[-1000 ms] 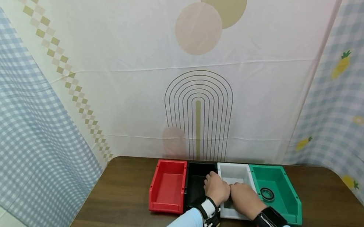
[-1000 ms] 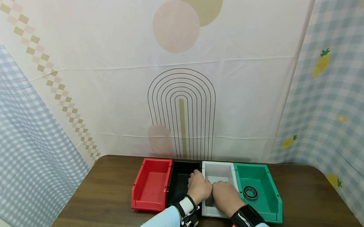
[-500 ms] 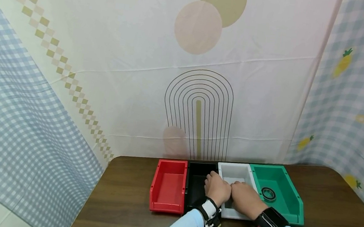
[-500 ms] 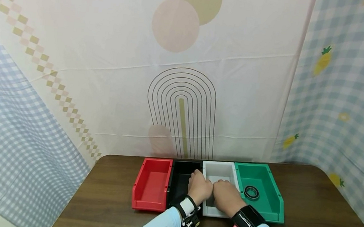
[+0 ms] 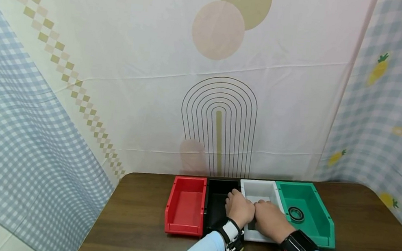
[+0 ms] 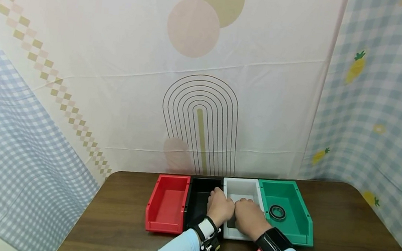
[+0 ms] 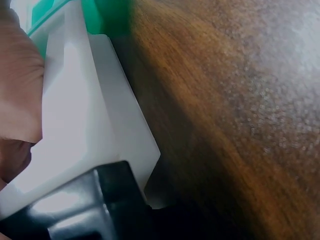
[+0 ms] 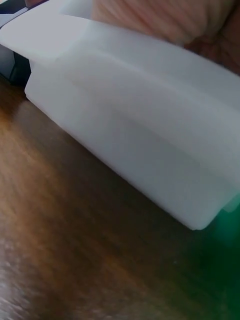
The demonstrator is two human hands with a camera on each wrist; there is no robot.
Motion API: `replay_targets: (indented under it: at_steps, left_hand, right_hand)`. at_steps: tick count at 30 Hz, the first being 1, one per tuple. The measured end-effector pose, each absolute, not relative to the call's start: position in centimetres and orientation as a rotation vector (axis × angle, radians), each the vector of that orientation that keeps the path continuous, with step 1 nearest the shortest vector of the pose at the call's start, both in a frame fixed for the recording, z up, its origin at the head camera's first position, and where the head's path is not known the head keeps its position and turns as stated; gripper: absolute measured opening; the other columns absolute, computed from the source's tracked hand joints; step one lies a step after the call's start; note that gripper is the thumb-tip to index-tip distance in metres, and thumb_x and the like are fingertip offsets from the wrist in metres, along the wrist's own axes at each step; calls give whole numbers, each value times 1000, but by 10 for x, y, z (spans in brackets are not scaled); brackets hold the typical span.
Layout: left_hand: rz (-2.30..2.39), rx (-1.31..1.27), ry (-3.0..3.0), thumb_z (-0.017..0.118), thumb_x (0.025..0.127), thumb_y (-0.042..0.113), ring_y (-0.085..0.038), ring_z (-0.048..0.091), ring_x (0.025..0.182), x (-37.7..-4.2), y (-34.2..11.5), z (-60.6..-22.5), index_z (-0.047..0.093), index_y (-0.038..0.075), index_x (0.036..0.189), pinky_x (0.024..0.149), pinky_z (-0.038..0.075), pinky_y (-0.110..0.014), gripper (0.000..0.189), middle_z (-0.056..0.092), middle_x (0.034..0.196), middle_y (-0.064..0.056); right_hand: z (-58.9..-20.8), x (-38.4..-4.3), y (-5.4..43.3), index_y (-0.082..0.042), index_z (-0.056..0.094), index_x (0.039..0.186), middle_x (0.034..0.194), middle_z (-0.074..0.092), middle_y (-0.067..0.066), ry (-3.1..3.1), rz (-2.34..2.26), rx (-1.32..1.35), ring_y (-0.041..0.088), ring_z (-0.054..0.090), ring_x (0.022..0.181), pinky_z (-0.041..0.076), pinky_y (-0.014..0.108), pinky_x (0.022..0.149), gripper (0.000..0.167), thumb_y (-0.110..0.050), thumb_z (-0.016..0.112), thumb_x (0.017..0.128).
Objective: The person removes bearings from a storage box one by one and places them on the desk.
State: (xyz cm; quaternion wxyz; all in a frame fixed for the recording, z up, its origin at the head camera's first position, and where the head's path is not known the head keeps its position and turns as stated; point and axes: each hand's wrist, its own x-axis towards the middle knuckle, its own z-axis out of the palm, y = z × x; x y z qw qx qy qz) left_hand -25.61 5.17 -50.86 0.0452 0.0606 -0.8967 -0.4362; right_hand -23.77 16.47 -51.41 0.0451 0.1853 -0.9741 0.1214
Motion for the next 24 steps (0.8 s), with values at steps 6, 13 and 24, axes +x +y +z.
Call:
replay_targets:
  at_steps: [6, 13, 24]
  left_hand:
    - [-1357, 170, -2736, 60, 99, 11, -49, 61, 115, -257, 51, -509, 54, -14, 136, 107, 48, -62, 44, 61, 121, -30]
    - [-1442, 210, -2669, 63, 102, 15, -54, 57, 127, -255, 57, -513, 51, -15, 143, 110, 46, -65, 53, 59, 135, -35]
    - [-1498, 235, -2635, 60, 105, 20, -53, 54, 130, -254, 51, -517, 45, -15, 149, 111, 43, -67, 58, 56, 138, -33]
  right_hand:
    - [-520, -243, 166, -10, 72, 86, 84, 64, 7, -2987, 399, 555, 25, 59, 77, 50, 42, 70, 13, 2, 75, 84]
    - [-515, -239, 168, -4, 76, 101, 91, 67, 9, -2998, 389, 558, 28, 63, 87, 54, 47, 80, 21, 2, 76, 81]
    - [-499, -206, 168, 9, 67, 133, 119, 70, 19, -2990, 358, 546, 36, 67, 111, 59, 51, 93, 51, 2, 75, 83]
